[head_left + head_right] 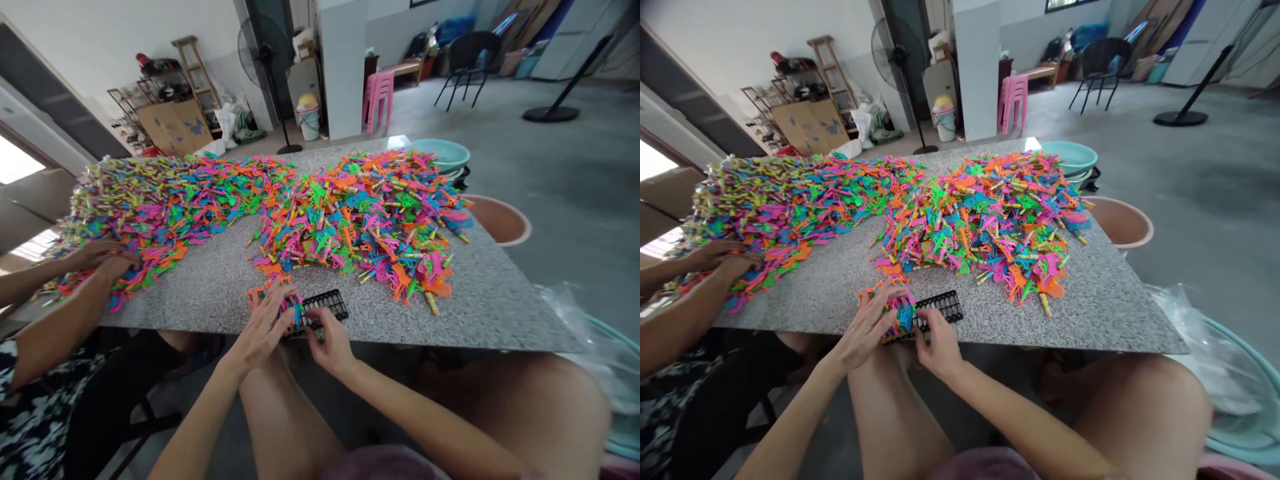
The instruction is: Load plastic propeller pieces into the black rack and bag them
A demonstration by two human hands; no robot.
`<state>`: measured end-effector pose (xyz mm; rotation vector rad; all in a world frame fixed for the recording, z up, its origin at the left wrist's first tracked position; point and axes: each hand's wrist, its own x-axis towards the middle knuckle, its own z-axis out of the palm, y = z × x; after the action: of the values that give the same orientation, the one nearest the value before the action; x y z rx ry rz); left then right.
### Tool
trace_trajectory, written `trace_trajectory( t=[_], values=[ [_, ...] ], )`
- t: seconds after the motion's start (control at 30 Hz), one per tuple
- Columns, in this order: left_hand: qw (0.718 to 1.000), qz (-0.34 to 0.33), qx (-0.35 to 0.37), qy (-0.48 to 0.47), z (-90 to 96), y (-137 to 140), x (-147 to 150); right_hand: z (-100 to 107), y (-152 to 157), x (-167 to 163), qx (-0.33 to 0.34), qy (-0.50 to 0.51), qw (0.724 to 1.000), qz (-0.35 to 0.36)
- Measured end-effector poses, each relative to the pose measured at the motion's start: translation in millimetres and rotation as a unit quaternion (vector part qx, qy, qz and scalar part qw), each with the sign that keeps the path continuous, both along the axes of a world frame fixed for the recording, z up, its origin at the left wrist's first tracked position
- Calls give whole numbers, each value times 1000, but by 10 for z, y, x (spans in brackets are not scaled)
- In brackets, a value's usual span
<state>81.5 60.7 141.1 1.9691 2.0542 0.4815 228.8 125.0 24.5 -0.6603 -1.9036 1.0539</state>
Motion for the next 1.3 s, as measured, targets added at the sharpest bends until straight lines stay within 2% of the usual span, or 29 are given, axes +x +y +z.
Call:
trace_trajectory(
  t=[0.07,0.13,0.2,0.3,0.43,0.57,0.73,0.83,0.97,1.07,1.3],
  values=[
    [1000,17,18,14,-19,19,13,18,-146,-1,7,0,1000,18],
    [999,4,14,36,-35,37,23,48,-197,-67,10,-15,1000,10],
    [998,-9,4,57,-44,46,19,63,-179,-142,15,-42,999,-2],
    [996,-9,-7,83,-48,43,-13,24,-121,-194,51,-85,995,24],
    [996,-3,-12,93,-62,50,-61,-81,-104,-188,112,-95,988,44],
    [994,2,-19,104,-101,81,-71,-91,-113,-201,135,-101,985,49],
    [990,-3,-16,143,-130,89,-50,32,-78,-125,96,-63,991,76],
    [991,-13,1,135,-124,64,-37,80,-59,-89,21,9,999,30],
    [994,60,61,67,-160,37,-65,70,-32,-173,-64,40,997,-18],
    [992,100,65,51,-218,54,-108,47,-8,-249,-62,35,997,-10],
    [989,88,94,67,-270,109,-107,18,-9,-266,-18,-25,999,26]
  ],
)
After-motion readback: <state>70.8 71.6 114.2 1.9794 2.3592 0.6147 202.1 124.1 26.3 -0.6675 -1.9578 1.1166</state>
